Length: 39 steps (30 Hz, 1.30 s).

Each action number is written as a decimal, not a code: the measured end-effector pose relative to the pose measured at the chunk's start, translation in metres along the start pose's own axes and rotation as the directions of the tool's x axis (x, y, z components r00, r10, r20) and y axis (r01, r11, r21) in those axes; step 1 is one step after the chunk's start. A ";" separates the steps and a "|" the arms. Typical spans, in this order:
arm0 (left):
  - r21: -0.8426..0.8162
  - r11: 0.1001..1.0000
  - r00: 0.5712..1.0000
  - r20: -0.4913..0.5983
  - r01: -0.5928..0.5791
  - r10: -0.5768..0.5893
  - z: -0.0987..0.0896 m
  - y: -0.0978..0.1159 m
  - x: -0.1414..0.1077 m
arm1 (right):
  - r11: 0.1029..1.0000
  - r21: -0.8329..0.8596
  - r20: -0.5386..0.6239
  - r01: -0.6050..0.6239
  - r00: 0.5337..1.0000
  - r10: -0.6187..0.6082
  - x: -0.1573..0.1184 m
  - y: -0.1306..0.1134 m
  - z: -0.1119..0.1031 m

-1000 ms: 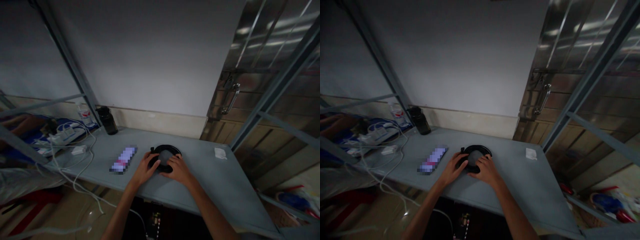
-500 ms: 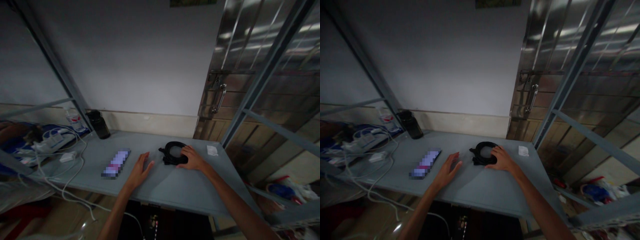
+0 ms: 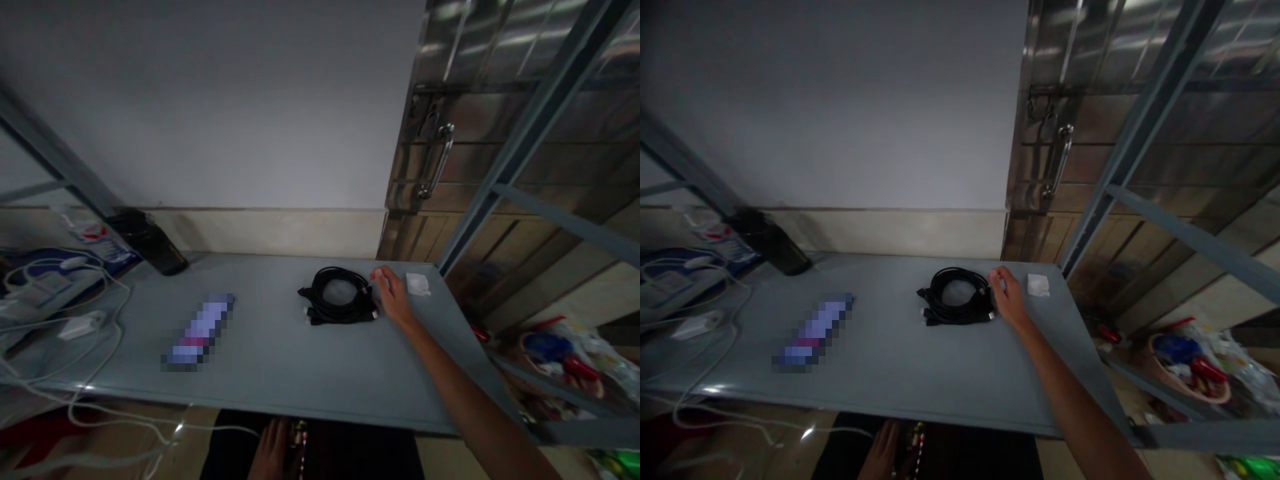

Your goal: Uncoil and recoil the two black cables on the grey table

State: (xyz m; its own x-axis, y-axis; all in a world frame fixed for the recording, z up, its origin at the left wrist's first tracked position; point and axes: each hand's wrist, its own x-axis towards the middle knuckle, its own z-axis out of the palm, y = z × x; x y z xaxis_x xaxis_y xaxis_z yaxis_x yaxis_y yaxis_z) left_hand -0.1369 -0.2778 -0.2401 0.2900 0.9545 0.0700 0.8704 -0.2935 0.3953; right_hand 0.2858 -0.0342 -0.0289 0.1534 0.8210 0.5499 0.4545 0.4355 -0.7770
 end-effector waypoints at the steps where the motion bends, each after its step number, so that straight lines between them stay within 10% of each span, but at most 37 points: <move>1: 0.048 0.998 0.998 0.033 0.046 -0.048 0.010 -0.007 0.005 | 1.000 0.003 0.003 -0.007 1.000 0.007 0.000 -0.001 0.000; 9: 0.226 0.965 0.909 0.363 0.129 -0.207 0.038 -0.016 0.030 | 0.999 0.000 0.006 -0.037 0.999 0.037 -0.003 -0.009 -0.002; 20: 0.362 0.932 0.886 0.423 0.029 -0.192 0.037 -0.010 0.019 | 0.999 -0.009 0.026 -0.051 0.998 0.051 -0.003 -0.013 -0.003; 27: 0.278 0.959 0.915 0.374 0.047 -0.153 0.041 -0.016 0.022 | 0.998 -0.014 0.037 -0.067 0.997 0.068 -0.004 -0.014 -0.003; 33: 0.126 0.992 0.999 0.031 0.024 -0.028 0.074 -0.052 0.024 | 0.998 -0.021 0.034 -0.062 0.997 0.062 -0.003 -0.013 -0.003; 39: 0.085 0.994 0.997 -0.024 0.075 -0.073 0.084 -0.064 0.035 | 0.998 -0.025 0.024 -0.059 0.998 0.060 -0.003 -0.011 -0.002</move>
State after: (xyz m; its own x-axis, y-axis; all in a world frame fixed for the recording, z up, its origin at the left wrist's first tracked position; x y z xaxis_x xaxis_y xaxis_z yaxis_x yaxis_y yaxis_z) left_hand -0.1491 -0.2299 -0.3395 0.2163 0.9743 0.0628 0.9203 -0.2250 0.3201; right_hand 0.2818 -0.0420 -0.0213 0.1594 0.8543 0.4948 0.4664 0.3765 -0.8004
